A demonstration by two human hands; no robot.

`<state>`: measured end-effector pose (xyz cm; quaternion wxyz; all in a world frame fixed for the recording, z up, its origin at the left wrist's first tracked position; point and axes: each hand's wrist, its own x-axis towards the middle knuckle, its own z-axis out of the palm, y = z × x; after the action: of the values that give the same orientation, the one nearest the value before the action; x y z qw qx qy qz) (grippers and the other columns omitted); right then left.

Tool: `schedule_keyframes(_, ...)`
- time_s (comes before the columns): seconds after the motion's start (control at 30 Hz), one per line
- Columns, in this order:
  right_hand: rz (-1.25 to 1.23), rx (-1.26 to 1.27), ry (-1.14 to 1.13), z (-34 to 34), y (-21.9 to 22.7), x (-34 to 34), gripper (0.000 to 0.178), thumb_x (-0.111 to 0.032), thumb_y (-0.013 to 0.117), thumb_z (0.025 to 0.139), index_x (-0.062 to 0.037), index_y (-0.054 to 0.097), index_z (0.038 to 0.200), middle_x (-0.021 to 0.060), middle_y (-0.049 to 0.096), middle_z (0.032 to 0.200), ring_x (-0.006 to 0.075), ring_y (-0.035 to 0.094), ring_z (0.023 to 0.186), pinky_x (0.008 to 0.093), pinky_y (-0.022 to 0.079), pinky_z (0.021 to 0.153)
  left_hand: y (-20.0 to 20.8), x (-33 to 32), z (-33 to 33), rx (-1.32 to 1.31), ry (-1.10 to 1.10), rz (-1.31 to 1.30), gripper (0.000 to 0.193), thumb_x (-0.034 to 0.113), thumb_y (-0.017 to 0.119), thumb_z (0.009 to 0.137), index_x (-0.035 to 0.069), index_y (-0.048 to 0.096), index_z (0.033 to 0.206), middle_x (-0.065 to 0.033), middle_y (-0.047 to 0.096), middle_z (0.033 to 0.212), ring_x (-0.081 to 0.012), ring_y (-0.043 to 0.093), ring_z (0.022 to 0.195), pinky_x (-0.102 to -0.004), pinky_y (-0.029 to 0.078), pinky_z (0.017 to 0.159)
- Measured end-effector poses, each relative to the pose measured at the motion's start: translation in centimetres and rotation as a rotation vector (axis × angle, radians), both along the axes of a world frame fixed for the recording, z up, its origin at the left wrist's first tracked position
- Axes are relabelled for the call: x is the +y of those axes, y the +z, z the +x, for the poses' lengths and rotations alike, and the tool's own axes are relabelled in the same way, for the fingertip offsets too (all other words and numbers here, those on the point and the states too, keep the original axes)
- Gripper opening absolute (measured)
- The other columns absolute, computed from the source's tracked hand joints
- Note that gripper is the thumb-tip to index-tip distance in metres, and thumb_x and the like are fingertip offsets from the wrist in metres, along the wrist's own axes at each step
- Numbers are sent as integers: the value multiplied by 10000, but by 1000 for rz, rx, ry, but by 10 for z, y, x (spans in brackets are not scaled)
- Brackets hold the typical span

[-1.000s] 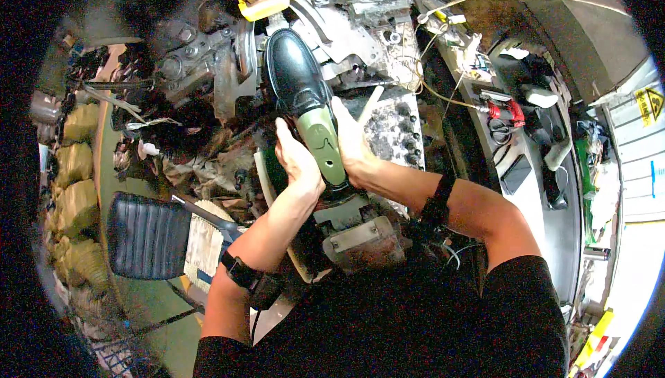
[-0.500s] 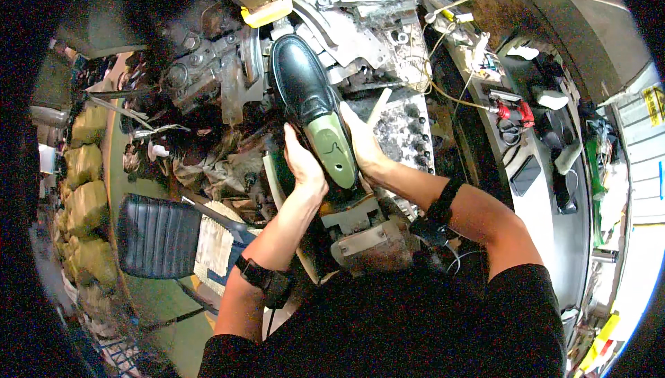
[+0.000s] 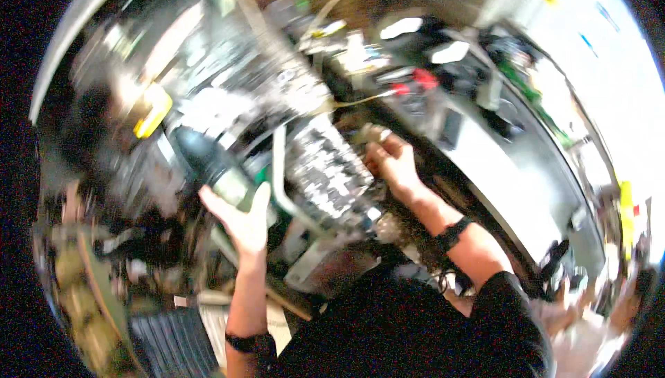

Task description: Using a lasting machine to pull the shoe upper tightly over the last and secure it.

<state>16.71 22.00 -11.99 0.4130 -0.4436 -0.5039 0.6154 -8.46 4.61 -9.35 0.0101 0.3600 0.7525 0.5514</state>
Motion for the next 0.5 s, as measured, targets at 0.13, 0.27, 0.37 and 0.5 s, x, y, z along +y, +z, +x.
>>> schedule_keyframes(0.13,-103,-83,-190,80,-36,-17,329,-86,645,965,-34,644,1290,35,665,792,109,595,634,290,497,567,7,10,5,-25,47,-128,1149,168,838,804,-57,22,1581,-299,179,1621,-379,204,1512,-450,154,1253)
schedule_keyframes(0.27,-279,-92,-440,151,-70,-27,287,-104,647,961,-18,648,1235,55,672,789,131,627,626,278,535,565,10,1,8,-192,28,-124,1087,132,794,851,6,20,1604,-287,232,1603,-350,340,1430,-435,267,1194)
schedule_keyframes(0.37,-288,-74,-560,197,-90,-28,193,-115,647,968,-1,649,1124,77,679,784,150,640,620,302,530,538,6,1,5,-249,-31,-41,1037,95,763,881,0,23,1601,-259,279,1576,-315,397,1377,-427,315,1172)
schedule_keyframes(0.5,-385,-15,-695,258,-107,-16,254,-137,629,988,-3,623,1204,73,675,795,151,628,627,320,522,554,12,7,4,-349,-11,-46,938,82,719,916,-6,83,1599,-221,304,1584,-311,431,1362,-430,345,1154)
